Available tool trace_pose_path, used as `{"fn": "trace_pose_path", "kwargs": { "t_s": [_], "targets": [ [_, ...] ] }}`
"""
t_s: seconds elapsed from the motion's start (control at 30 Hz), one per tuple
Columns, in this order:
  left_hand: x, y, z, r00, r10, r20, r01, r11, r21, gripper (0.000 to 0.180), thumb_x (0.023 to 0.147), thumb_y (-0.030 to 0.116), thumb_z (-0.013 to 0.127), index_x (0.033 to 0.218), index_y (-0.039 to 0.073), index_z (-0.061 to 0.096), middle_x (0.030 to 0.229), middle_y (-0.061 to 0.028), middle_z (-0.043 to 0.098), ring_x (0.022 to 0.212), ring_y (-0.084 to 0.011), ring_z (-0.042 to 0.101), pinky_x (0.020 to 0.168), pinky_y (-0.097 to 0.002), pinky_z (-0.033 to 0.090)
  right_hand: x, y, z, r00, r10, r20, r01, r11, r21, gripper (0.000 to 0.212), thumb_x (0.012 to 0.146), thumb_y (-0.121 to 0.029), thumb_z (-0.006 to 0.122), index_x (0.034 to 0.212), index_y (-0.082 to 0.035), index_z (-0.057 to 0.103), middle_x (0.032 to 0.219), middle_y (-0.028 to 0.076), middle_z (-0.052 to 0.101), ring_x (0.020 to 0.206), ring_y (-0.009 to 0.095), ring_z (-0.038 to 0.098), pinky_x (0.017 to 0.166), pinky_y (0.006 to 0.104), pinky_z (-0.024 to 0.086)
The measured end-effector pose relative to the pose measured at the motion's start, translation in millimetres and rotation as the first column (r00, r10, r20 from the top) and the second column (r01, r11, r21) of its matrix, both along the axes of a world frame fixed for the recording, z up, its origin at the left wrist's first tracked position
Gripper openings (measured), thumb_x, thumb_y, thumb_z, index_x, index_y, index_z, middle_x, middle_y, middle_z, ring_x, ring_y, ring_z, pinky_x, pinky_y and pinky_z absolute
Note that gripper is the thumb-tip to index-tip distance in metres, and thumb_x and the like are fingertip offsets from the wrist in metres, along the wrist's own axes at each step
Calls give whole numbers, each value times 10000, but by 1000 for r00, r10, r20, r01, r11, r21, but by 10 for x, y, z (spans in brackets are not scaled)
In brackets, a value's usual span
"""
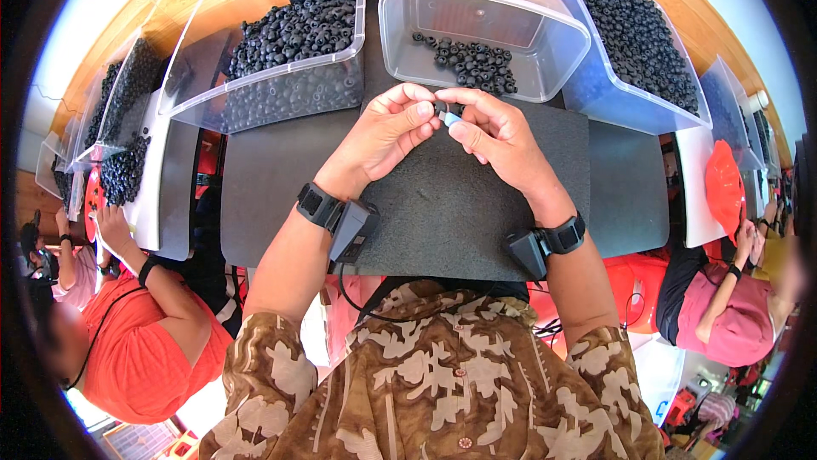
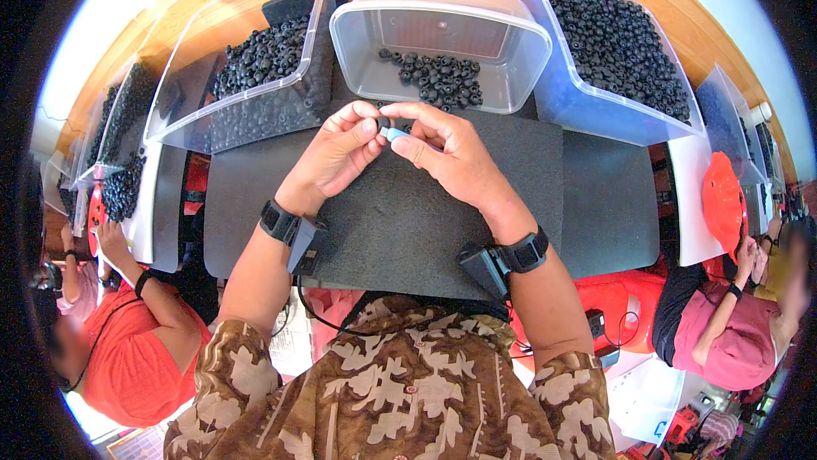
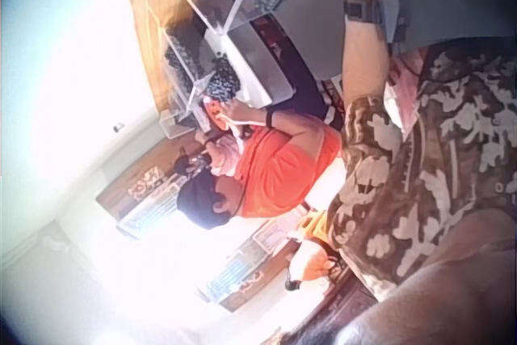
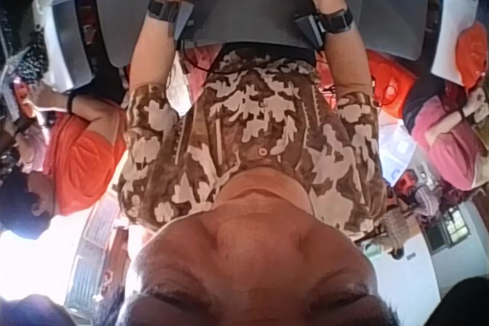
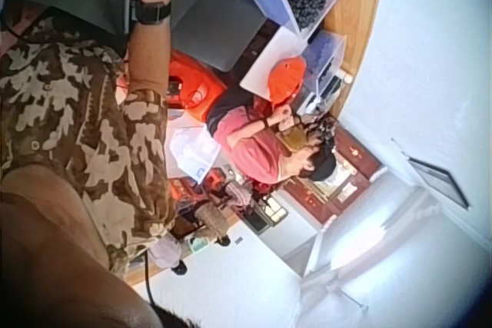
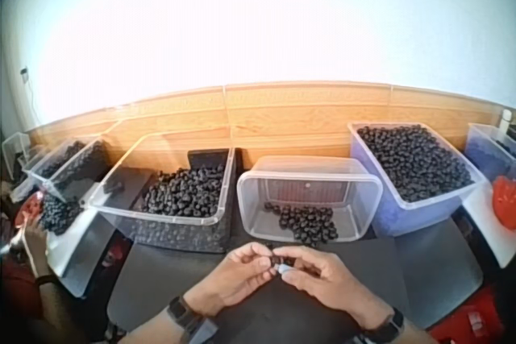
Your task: Assembling small black plastic components with white marking inserts at a production workbench.
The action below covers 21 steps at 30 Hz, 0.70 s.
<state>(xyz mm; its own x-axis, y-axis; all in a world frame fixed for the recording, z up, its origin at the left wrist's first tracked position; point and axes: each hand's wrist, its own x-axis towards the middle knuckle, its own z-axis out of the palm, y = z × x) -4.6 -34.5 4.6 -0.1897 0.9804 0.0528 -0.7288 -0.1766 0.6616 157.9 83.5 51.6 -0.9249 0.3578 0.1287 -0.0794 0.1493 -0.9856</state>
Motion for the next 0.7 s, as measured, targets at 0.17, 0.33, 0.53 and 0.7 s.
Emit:
{"fn": "trace_pose_path", "kwargs": {
  "t_s": [0.17, 0.33, 0.53, 0.7],
  "targets": [
    [4, 0, 14, 1000, 0, -22, -1, 1000, -7, 89, 891, 55, 612, 977, 46, 591, 913, -18, 607, 832, -103, 623, 750, -213, 544, 7, 18, -5, 1000, 10, 15, -9, 1000, -20, 335, 882, -138, 630, 1205, -66, 580, 671, -59, 517, 614, 16, 425, 564, 192, 355],
    [12, 2, 10, 999, -4, -32, 4, 1000, 0, 87, 887, 54, 619, 968, 48, 589, 907, -15, 607, 817, -97, 619, 749, -217, 540, 18, 22, -2, 1000, 5, 11, -5, 1000, -3, 310, 877, -131, 636, 1176, -58, 597, 659, -66, 510, 600, 13, 414, 546, 191, 341],
    [22, -2, 7, 995, 8, -103, -5, 1000, 27, 86, 880, 54, 629, 956, 46, 587, 907, -23, 610, 791, -100, 608, 724, -221, 528, -6, 45, -68, 1000, 16, 6, -15, 997, -80, 268, 884, -130, 629, 1142, -59, 620, 636, -76, 492, 565, 3, 404, 505, 174, 319],
    [61, 16, 27, 988, -12, -152, 17, 999, 31, 117, 870, 103, 652, 946, 74, 569, 931, -19, 593, 814, -101, 560, 739, -216, 484, -12, 57, -87, 999, -4, -33, -2, 987, -159, 248, 897, -155, 620, 1121, -49, 624, 637, -71, 488, 537, 6, 393, 480, 172, 306]
  ]
}}
